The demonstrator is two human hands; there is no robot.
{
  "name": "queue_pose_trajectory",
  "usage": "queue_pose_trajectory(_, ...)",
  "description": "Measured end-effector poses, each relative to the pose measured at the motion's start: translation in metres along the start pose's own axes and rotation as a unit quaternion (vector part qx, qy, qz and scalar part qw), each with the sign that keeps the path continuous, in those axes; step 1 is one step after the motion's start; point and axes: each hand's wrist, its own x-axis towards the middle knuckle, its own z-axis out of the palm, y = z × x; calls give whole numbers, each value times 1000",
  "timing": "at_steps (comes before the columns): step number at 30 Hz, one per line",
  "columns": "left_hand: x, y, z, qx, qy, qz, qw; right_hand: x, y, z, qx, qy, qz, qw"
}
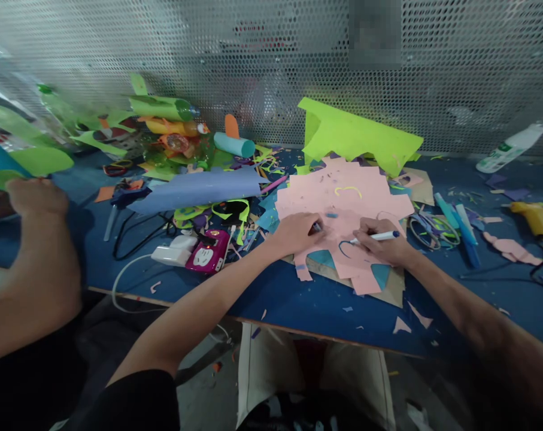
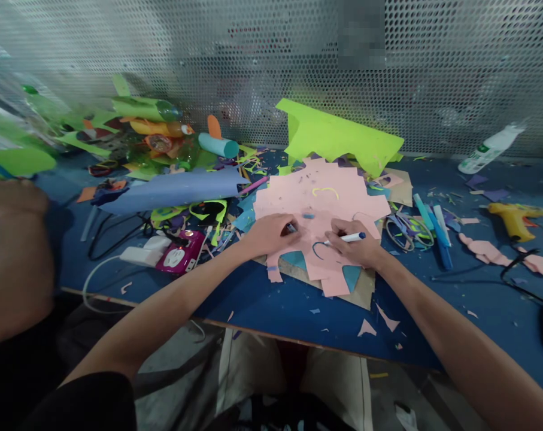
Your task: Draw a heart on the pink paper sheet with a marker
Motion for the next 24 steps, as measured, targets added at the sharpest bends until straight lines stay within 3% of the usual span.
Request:
queue_pose_trajectory(4, 0, 1, -1, -6, -5, 2, 1000, 0, 2, -3, -7, 15, -8, 1000)
queue_pose_trajectory(11, 0, 0, 0, -10, -1, 8, 1000, -4, 0, -5, 118, 30, 32, 992)
queue_pose_trajectory(17, 0, 1, 0, -18, 6, 14, 1000, -6, 7, -4, 58, 1, 17, 998)
queue_pose_trajectory(24, 0, 2, -1, -15, 3, 9, 1000, -4, 7, -3, 15, 21, 7, 1000)
